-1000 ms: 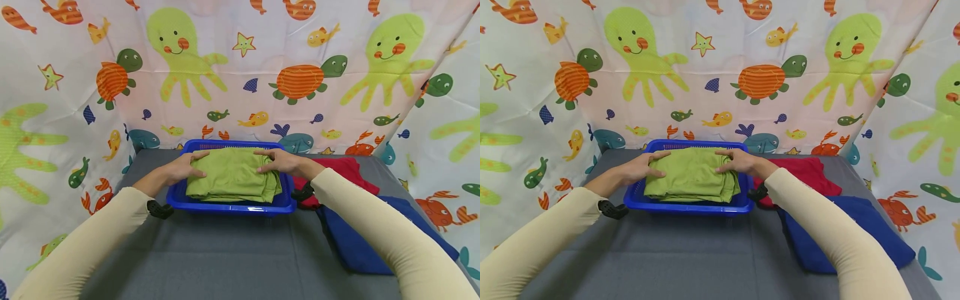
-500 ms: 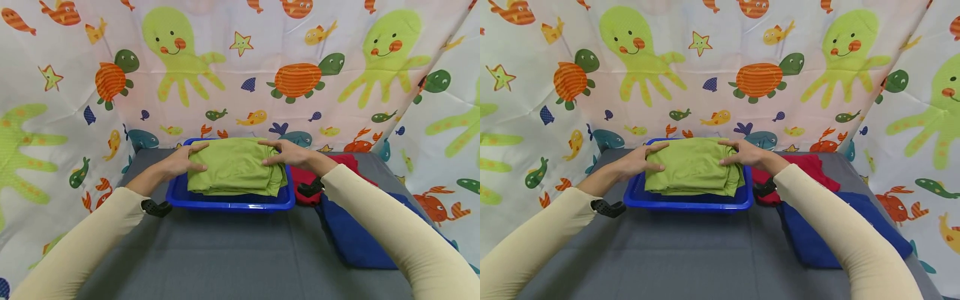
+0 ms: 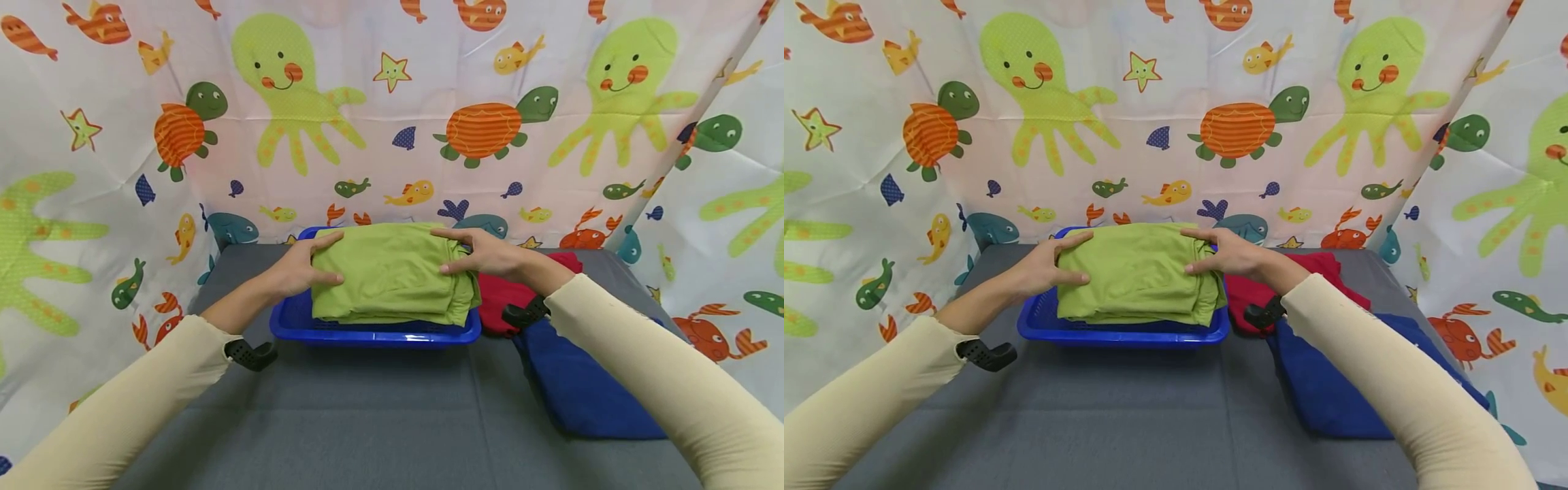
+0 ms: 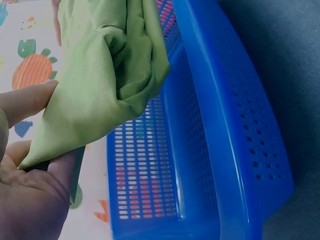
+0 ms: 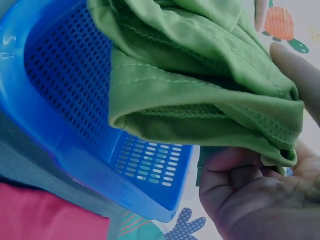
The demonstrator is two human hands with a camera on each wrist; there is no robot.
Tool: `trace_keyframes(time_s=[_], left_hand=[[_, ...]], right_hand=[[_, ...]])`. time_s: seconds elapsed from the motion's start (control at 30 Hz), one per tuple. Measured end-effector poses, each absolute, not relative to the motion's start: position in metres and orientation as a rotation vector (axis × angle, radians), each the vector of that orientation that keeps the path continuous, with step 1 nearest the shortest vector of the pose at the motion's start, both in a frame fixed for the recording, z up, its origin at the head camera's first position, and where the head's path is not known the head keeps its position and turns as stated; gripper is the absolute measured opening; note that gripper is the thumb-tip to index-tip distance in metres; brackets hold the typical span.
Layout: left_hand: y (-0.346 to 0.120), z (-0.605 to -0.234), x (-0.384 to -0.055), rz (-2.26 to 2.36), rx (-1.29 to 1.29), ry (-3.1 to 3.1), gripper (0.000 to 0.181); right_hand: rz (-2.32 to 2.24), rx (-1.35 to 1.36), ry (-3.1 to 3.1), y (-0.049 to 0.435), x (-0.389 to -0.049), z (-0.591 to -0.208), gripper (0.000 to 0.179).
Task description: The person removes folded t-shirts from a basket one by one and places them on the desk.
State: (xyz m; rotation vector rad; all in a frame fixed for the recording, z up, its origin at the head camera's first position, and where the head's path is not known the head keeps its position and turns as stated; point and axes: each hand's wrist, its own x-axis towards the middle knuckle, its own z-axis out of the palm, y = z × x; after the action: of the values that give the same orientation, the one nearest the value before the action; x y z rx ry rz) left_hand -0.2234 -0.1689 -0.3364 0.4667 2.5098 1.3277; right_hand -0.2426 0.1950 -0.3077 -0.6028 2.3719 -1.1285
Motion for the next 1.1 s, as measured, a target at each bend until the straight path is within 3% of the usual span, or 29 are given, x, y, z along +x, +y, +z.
trace_keyframes(time_s=[0.53, 1.1], left_hand=[[-0.150, -0.332, -0.200, 1.453, 0.614, 2.344, 0.089], [-0.119, -0.340, -0.176, 1.461, 0.657, 2.262, 0.090]], right_hand=[[-1.166, -0.687, 2.324, 0.227, -0.221, -0.297, 0.082], [-1.230, -0.690, 2.414, 0.269, -0.178, -0.310, 0.079]])
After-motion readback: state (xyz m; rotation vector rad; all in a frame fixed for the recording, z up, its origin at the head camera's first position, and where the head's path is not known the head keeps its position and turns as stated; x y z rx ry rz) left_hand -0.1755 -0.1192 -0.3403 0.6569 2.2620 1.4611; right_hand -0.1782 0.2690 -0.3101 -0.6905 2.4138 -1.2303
